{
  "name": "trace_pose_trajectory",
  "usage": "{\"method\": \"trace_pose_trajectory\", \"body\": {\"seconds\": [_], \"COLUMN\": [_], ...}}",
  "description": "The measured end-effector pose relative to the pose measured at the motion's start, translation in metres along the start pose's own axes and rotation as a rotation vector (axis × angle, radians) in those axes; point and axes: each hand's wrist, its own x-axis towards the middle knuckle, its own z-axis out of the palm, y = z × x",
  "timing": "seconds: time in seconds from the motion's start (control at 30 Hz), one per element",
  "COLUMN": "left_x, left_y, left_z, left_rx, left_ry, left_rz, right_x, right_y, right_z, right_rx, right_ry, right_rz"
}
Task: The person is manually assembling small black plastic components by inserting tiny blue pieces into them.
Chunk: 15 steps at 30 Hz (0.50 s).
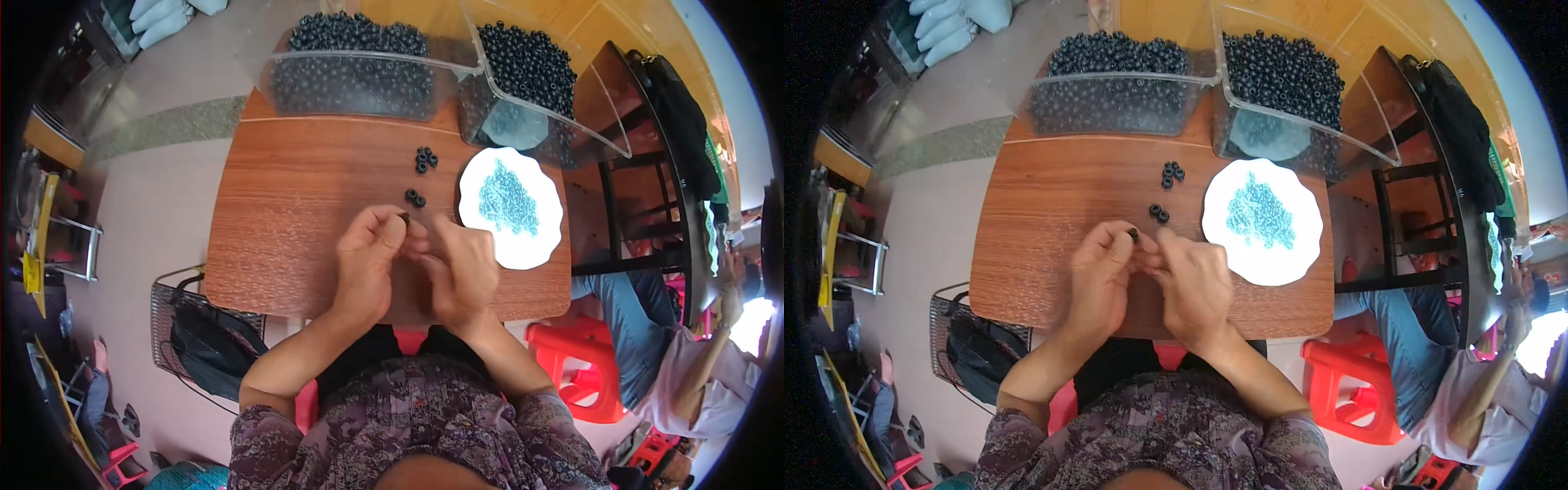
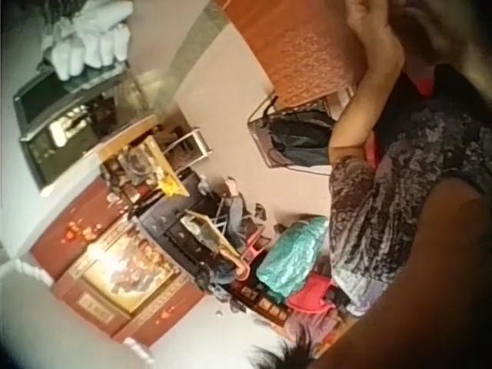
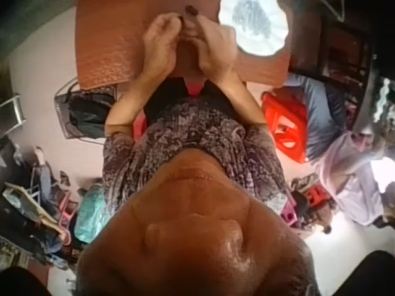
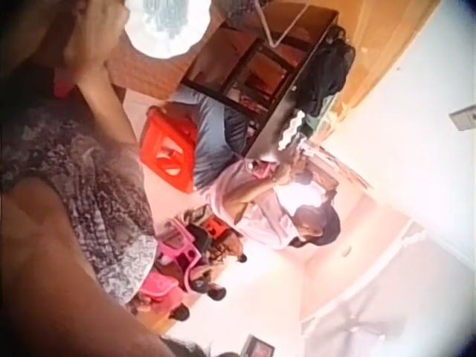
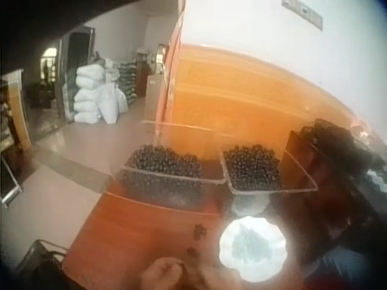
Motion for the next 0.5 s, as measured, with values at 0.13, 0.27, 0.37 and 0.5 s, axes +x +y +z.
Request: {"method": "trace_pose_trajectory", "body": {"seconds": [0.13,0.27,0.37,0.5], "left_x": [0.028,0.102,0.179,0.217], "left_y": [0.057,0.119,0.167,0.171], "left_z": [0.025,0.04,0.026,0.01], "left_rx": [0.386,0.739,0.915,1.204], "left_ry": [-0.148,-0.108,0.043,0.236], "left_rz": [0.409,0.83,0.808,0.997], "right_x": [-0.016,-0.02,-0.026,-0.034], "right_y": [0.024,0.048,0.063,0.071], "right_z": [-0.029,-0.061,-0.073,-0.085], "right_rx": [-0.101,-0.186,-0.193,-0.208], "right_ry": [0.075,0.073,0.105,0.08], "right_rz": [0.134,0.214,0.268,0.32]}}
